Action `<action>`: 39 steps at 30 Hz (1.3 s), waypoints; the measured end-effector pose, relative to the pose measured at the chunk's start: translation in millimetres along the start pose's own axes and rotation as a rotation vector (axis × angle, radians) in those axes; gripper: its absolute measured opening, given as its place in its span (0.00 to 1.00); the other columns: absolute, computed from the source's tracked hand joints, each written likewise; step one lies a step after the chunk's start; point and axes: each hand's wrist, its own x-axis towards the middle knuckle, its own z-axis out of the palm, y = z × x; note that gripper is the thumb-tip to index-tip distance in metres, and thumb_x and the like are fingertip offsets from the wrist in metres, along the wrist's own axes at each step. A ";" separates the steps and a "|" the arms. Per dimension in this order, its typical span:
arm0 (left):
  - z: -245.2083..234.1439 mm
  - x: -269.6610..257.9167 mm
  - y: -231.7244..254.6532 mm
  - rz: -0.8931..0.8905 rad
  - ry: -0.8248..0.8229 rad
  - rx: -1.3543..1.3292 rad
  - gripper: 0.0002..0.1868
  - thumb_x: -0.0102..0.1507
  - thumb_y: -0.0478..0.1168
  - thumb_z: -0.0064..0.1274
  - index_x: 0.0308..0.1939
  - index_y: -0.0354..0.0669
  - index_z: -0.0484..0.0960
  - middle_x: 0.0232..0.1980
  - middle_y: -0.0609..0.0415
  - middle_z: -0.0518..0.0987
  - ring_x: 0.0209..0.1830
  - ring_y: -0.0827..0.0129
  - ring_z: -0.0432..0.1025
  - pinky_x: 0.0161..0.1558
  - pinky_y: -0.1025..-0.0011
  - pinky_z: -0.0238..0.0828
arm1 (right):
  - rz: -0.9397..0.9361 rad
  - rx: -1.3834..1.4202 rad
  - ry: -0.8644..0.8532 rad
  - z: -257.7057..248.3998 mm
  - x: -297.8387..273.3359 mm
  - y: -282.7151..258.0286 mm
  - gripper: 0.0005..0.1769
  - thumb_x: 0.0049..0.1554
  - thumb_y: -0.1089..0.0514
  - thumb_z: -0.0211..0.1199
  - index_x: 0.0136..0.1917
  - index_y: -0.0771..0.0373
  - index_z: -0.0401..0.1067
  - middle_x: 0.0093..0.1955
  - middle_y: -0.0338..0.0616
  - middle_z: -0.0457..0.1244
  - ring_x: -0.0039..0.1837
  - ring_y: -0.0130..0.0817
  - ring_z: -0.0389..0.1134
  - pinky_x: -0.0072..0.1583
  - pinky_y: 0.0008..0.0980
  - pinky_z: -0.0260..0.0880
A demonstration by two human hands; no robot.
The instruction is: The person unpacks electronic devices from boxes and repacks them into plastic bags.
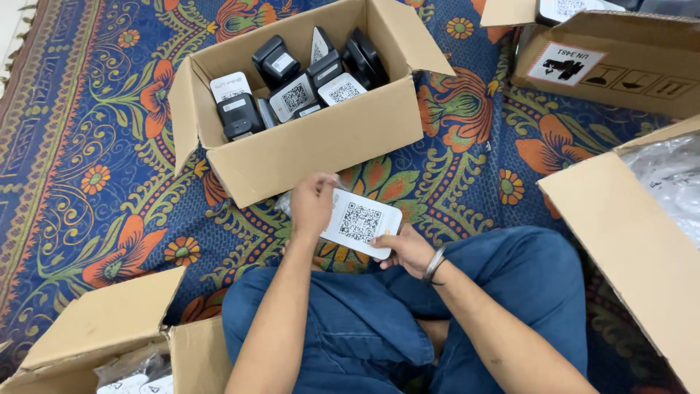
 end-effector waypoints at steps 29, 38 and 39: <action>49.7 -86.6 43.4 0.571 -0.462 0.547 0.06 0.64 0.40 0.50 0.40 0.44 0.80 0.40 0.47 0.82 0.44 0.48 0.77 0.45 0.52 0.73 | -0.282 0.541 0.328 -20.7 36.4 50.1 0.15 0.61 0.67 0.56 0.62 0.65 0.70 0.54 0.44 0.69 0.53 0.34 0.72 0.54 0.35 0.74; 54.7 -59.5 18.9 -0.005 -0.268 0.176 0.20 0.63 0.51 0.59 0.48 0.37 0.81 0.38 0.46 0.82 0.34 0.63 0.77 0.38 0.66 0.73 | -0.417 0.521 0.210 12.3 -1.2 -8.3 0.17 0.60 0.64 0.60 0.63 0.62 0.70 0.56 0.43 0.68 0.54 0.33 0.72 0.52 0.33 0.75; 55.3 -50.5 12.5 -0.065 0.035 0.092 0.27 0.62 0.53 0.65 0.51 0.34 0.76 0.40 0.45 0.81 0.37 0.66 0.76 0.39 0.69 0.73 | -0.388 0.504 0.177 16.1 -4.3 -13.3 0.17 0.60 0.63 0.61 0.63 0.61 0.71 0.57 0.42 0.69 0.54 0.32 0.72 0.51 0.33 0.75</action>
